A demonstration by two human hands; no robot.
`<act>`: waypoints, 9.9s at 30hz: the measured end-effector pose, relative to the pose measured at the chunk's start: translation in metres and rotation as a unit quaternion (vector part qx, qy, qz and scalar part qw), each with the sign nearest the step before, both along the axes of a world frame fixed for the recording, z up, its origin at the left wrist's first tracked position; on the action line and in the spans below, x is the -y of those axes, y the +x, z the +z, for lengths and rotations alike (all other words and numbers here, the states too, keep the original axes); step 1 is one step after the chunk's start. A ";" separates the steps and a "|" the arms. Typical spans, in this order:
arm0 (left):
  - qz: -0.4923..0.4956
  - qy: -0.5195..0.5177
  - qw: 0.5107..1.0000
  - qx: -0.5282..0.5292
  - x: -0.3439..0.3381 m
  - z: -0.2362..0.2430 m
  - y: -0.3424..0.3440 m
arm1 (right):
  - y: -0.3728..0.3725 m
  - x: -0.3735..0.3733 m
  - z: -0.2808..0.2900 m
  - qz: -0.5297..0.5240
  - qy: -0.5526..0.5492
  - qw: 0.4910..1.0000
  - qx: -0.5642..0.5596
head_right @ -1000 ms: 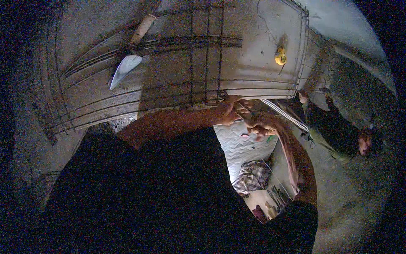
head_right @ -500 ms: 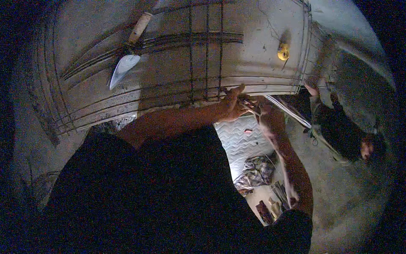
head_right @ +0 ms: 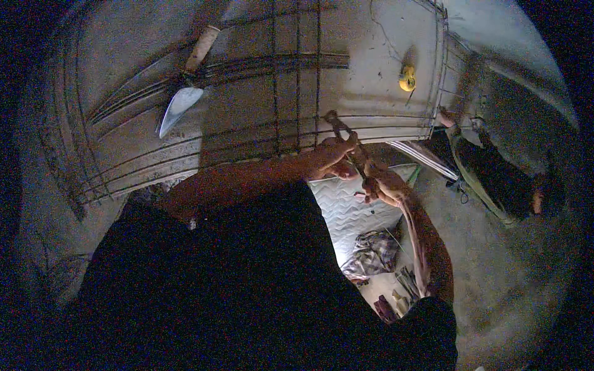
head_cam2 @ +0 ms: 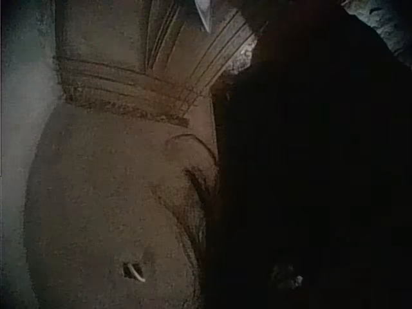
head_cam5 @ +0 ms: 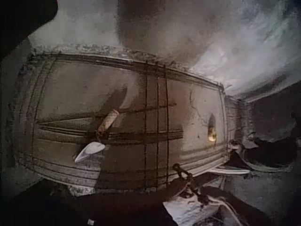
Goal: Twisting wire to secure rebar mesh for a concrete reinforcement task.
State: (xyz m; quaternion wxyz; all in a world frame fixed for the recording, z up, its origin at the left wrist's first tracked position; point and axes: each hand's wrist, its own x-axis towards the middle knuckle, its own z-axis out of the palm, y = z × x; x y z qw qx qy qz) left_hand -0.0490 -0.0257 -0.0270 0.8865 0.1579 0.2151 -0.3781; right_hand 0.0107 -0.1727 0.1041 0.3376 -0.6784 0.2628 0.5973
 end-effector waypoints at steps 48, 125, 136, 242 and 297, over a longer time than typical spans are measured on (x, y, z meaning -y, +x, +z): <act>-0.043 0.632 0.699 0.331 -0.096 0.095 0.023 | 0.018 0.028 -0.126 0.207 -0.268 0.550 0.763; -0.164 0.760 0.308 0.548 -0.140 -0.125 0.041 | -0.054 -0.078 -0.171 0.283 -0.026 0.763 0.581; -0.094 0.718 0.309 0.616 -0.142 -0.056 0.023 | -0.065 -0.079 -0.184 0.126 0.006 0.756 0.642; -0.168 0.770 0.309 0.533 -0.154 -0.094 0.044 | -0.034 -0.085 -0.204 0.143 0.263 0.723 0.622; -0.047 0.531 0.751 0.388 -0.118 -0.082 0.024 | -0.007 -0.129 -0.133 0.585 0.037 0.604 0.541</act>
